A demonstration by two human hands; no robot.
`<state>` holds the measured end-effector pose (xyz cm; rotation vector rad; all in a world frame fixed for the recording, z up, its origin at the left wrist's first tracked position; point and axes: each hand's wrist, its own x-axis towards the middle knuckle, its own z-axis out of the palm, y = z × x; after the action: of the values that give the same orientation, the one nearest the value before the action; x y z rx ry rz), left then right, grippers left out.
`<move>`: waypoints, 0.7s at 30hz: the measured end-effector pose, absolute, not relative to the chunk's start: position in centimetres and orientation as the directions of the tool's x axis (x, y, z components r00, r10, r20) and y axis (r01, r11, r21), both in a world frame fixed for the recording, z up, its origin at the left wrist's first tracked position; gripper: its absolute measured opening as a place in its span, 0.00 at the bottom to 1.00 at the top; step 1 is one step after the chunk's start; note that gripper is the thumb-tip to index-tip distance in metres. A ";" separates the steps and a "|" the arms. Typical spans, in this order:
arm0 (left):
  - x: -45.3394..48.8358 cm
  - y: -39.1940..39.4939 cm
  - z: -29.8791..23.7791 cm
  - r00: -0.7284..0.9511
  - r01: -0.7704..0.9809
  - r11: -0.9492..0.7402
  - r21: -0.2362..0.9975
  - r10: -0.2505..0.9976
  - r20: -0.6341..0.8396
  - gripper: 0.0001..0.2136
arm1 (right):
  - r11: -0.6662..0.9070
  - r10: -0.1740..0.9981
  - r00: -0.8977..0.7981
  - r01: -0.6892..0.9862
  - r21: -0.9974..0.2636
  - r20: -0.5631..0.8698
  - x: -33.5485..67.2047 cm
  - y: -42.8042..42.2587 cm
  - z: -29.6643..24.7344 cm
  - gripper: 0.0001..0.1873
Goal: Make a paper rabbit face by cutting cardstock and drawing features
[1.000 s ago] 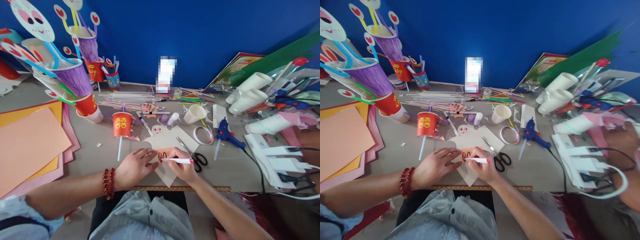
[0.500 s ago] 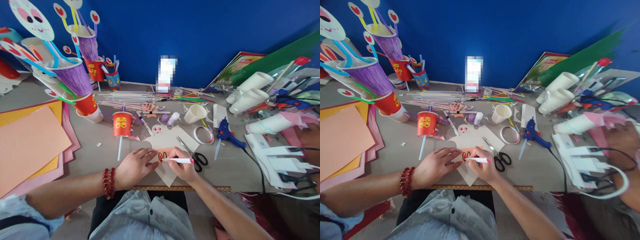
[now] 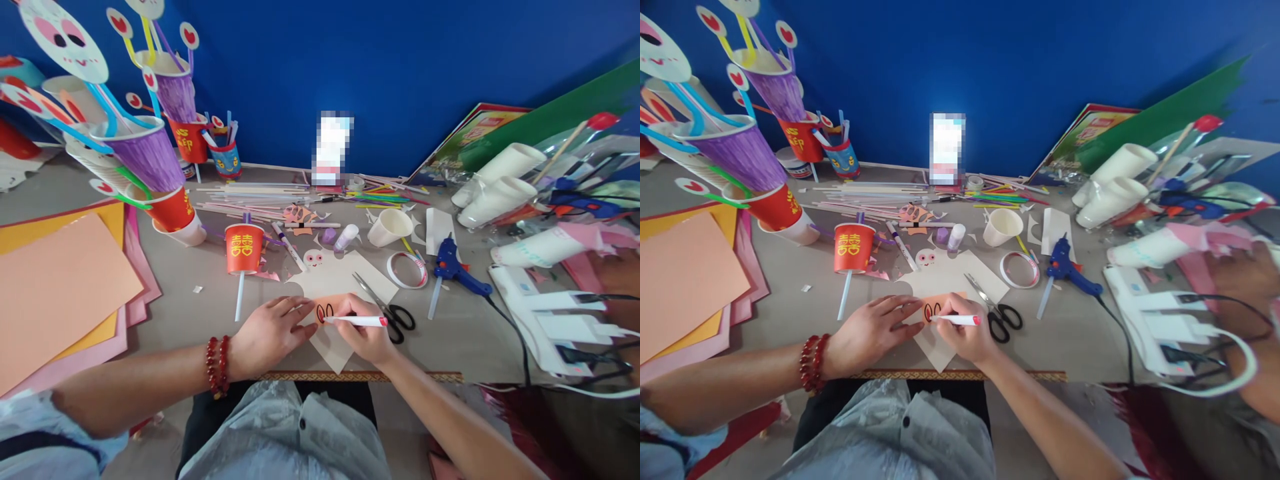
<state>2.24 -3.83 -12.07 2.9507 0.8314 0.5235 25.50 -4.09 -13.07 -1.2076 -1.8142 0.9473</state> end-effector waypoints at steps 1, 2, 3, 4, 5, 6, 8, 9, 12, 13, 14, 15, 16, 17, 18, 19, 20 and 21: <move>2.3 -3.8 -12.1 0.800 0.501 -0.857 0.121 0.512 0.313 0.10 | 0.278 0.946 -0.270 0.394 -0.876 0.178 25.5 -4.1 -13.1 0.09; 2.3 -3.8 -12.1 0.800 0.499 -0.858 0.122 0.511 0.314 0.10 | 0.275 0.948 -0.264 0.398 -0.875 0.178 25.5 -4.1 -13.1 0.09; 2.3 -3.8 -12.1 0.800 0.499 -0.858 0.124 0.511 0.314 0.10 | 0.274 0.949 -0.260 0.403 -0.873 0.178 25.5 -4.1 -13.1 0.08; 2.3 -3.9 -12.2 0.801 0.498 -0.858 0.126 0.511 0.312 0.10 | 0.274 0.949 -0.260 0.405 -0.872 0.178 25.5 -4.1 -13.1 0.08; 2.3 -3.9 -12.2 0.802 0.498 -0.858 0.128 0.512 0.308 0.10 | 0.275 0.949 -0.261 0.406 -0.872 0.178 25.5 -4.1 -13.1 0.08; 2.3 -3.9 -12.1 0.803 0.498 -0.858 0.127 0.511 0.306 0.10 | 0.275 0.949 -0.262 0.403 -0.873 0.178 25.5 -4.1 -13.1 0.09; 2.3 -3.8 -12.1 0.803 0.499 -0.858 0.123 0.511 0.305 0.10 | 0.275 0.949 -0.260 0.393 -0.878 0.181 25.4 -4.1 -13.1 0.09; 2.3 -3.8 -12.1 0.803 0.500 -0.857 0.122 0.512 0.306 0.10 | 0.276 0.949 -0.255 0.389 -0.879 0.185 25.4 -4.1 -13.0 0.09; 2.3 -3.8 -12.0 0.801 0.498 -0.858 0.128 0.511 0.311 0.10 | 0.284 0.948 -0.250 0.394 -0.874 0.195 25.4 -4.1 -12.9 0.08; 2.3 -3.8 -12.0 0.802 0.497 -0.858 0.130 0.511 0.309 0.10 | 0.284 0.948 -0.255 0.398 -0.872 0.192 25.4 -4.0 -12.9 0.08; 2.3 -3.8 -12.0 0.804 0.495 -0.859 0.129 0.510 0.306 0.10 | 0.282 0.947 -0.261 0.401 -0.872 0.187 25.4 -4.0 -12.9 0.09; 2.3 -3.8 -12.0 0.806 0.494 -0.860 0.128 0.508 0.303 0.10 | 0.280 0.947 -0.263 0.401 -0.872 0.184 25.4 -4.0 -12.9 0.09; 2.2 -3.8 -12.0 0.807 0.494 -0.860 0.128 0.508 0.300 0.10 | 0.280 0.947 -0.262 0.399 -0.873 0.184 25.4 -4.0 -12.8 0.09; 2.2 -3.8 -12.1 0.808 0.494 -0.860 0.127 0.508 0.299 0.10 | 0.279 0.948 -0.260 0.399 -0.874 0.184 25.4 -4.0 -12.8 0.09; 2.2 -3.8 -12.1 0.807 0.495 -0.860 0.126 0.508 0.301 0.10 | 0.279 0.948 -0.258 0.398 -0.874 0.185 25.4 -4.0 -12.8 0.08; 2.2 -3.8 -12.1 0.806 0.495 -0.860 0.126 0.509 0.304 0.10 | 0.280 0.948 -0.259 0.398 -0.874 0.185 25.4 -4.1 -12.8 0.08; 2.2 -3.8 -12.1 0.805 0.495 -0.860 0.126 0.509 0.305 0.10 | 0.281 0.947 -0.263 0.397 -0.874 0.185 25.4 -4.1 -12.8 0.08; 2.2 -3.8 -12.0 0.804 0.496 -0.859 0.127 0.510 0.305 0.10 | 0.279 0.947 -0.266 0.397 -0.875 0.181 25.4 -4.1 -12.9 0.08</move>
<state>2.22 -3.82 -12.03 2.9449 0.8214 0.5161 25.41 -4.09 -12.86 -1.2169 -1.8075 0.9381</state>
